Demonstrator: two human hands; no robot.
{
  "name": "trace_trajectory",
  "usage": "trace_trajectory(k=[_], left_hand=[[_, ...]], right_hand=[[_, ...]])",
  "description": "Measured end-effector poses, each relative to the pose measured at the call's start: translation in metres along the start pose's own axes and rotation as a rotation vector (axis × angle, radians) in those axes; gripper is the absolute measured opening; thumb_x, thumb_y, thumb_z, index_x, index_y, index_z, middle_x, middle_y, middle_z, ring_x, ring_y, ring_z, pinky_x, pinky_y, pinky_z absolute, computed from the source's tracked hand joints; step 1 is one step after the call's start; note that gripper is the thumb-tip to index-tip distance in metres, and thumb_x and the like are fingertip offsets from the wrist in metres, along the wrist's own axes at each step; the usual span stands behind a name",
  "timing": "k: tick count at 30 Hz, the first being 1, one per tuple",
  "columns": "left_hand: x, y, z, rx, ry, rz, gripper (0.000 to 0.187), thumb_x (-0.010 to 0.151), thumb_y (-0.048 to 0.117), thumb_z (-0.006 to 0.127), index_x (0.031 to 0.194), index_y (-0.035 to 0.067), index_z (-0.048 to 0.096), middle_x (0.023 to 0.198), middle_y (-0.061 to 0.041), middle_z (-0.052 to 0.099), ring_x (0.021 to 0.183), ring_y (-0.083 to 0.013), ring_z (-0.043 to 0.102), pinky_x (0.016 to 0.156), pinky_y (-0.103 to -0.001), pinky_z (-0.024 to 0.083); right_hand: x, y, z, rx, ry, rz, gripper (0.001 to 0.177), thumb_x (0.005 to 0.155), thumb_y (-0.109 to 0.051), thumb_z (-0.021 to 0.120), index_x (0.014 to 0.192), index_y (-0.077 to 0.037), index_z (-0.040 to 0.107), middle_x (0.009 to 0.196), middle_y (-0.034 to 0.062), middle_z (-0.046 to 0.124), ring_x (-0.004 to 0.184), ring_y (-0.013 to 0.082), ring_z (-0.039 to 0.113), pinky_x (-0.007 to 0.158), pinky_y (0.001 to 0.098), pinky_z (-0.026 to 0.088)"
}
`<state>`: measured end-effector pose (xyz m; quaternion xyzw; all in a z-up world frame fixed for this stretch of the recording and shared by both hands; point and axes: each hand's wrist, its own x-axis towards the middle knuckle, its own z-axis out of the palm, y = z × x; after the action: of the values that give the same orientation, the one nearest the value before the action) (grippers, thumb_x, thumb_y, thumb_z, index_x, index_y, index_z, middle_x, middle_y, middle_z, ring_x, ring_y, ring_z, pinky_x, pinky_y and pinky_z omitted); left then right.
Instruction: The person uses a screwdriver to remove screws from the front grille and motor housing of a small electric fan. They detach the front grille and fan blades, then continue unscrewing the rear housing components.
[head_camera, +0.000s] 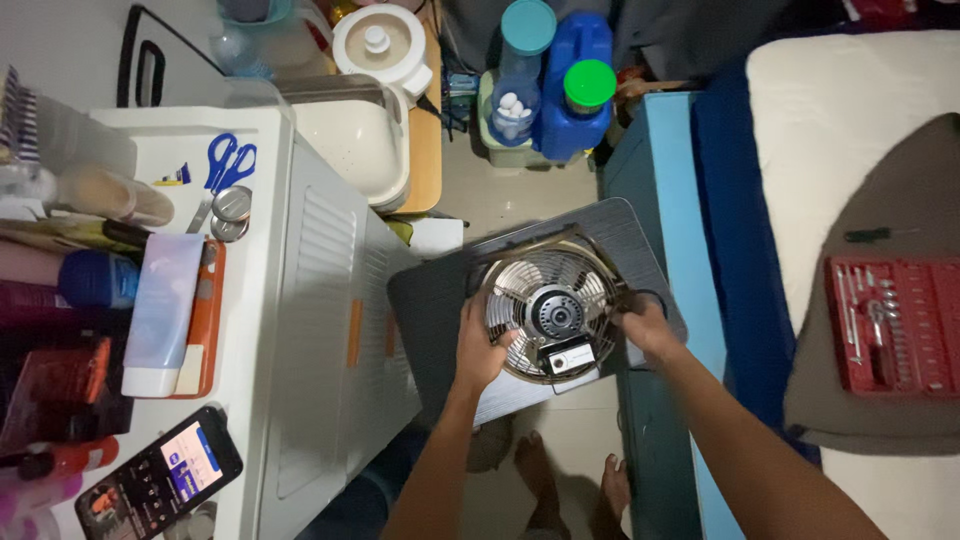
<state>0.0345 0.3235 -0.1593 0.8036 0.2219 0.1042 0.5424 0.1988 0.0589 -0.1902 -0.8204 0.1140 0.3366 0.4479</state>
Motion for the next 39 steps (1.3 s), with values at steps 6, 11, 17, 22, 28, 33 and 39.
trace_trajectory(k=[6,11,17,22,28,33,39], left_hand=[[-0.009,0.012,0.009,0.465,0.034,0.133,0.092,0.082,0.022,0.080,0.153,-0.002,0.027,0.152,-0.035,0.033,0.141,-0.0544,0.031,0.112,-0.063,0.028],[-0.013,0.060,0.009,0.391,-0.279,0.042,0.056,0.091,0.015,0.066,0.144,0.011,0.049,0.157,-0.021,0.042,0.144,-0.0411,0.042,0.117,-0.054,0.035],[-0.001,0.099,0.037,0.331,-0.386,0.397,0.062,0.086,0.012,0.073,0.142,0.004,0.050,0.148,-0.017,0.047,0.141,-0.0382,0.043,0.117,-0.044,0.038],[-0.009,0.109,0.052,0.983,-0.444,0.279,0.069,0.090,0.016,0.071,0.151,0.011,0.039,0.164,-0.007,0.031,0.149,-0.0338,0.032,0.119,-0.046,0.032],[-0.028,0.111,0.060,1.254,-0.482,0.196,0.086,0.091,0.025,0.068,0.161,0.017,0.019,0.170,-0.001,0.009,0.156,-0.0311,0.018,0.121,-0.051,0.027],[-0.025,0.116,0.063,1.077,-0.481,0.179,0.083,0.089,0.034,0.067,0.159,0.014,0.026,0.169,-0.008,0.019,0.154,-0.0325,0.021,0.120,-0.046,0.032],[-0.049,0.147,0.080,0.674,-0.440,-0.411,0.064,0.092,0.033,0.067,0.150,0.016,0.047,0.159,-0.011,0.040,0.114,-0.0391,0.072,0.097,-0.046,0.056]], right_hand=[[-0.015,-0.005,-0.035,-0.004,-0.116,-0.042,0.046,0.092,-0.030,0.067,0.133,-0.007,0.065,0.122,0.0155,0.073,0.116,0.0278,0.066,0.102,0.0446,0.047],[-0.058,-0.008,-0.099,-0.012,-0.114,-0.047,0.051,0.093,-0.037,0.066,0.137,-0.011,0.063,0.122,0.0153,0.073,0.114,0.0264,0.068,0.099,0.0422,0.052],[-0.092,0.003,-0.181,0.141,-0.073,-0.073,0.049,0.094,-0.035,0.061,0.138,-0.014,0.063,0.134,0.0067,0.068,0.121,0.0241,0.066,0.103,0.0431,0.050],[-0.098,0.031,-0.208,0.196,-0.106,-0.042,0.045,0.097,-0.037,0.059,0.137,-0.015,0.061,0.138,0.0045,0.064,0.123,0.0238,0.065,0.102,0.0430,0.050],[-0.083,0.065,-0.239,0.225,-0.174,-0.002,0.044,0.097,-0.037,0.062,0.135,-0.016,0.066,0.119,0.0026,0.069,0.104,0.0163,0.065,0.091,0.0379,0.051],[-0.017,0.087,-0.279,0.364,-0.081,-0.153,0.041,0.095,-0.031,0.066,0.131,-0.011,0.068,0.102,0.0029,0.070,0.089,0.0134,0.064,0.076,0.0323,0.050],[0.096,0.100,-0.354,0.219,0.231,-0.644,0.036,0.097,-0.021,0.064,0.126,0.000,0.068,0.100,0.0108,0.077,0.089,0.0153,0.071,0.080,0.0307,0.056]])
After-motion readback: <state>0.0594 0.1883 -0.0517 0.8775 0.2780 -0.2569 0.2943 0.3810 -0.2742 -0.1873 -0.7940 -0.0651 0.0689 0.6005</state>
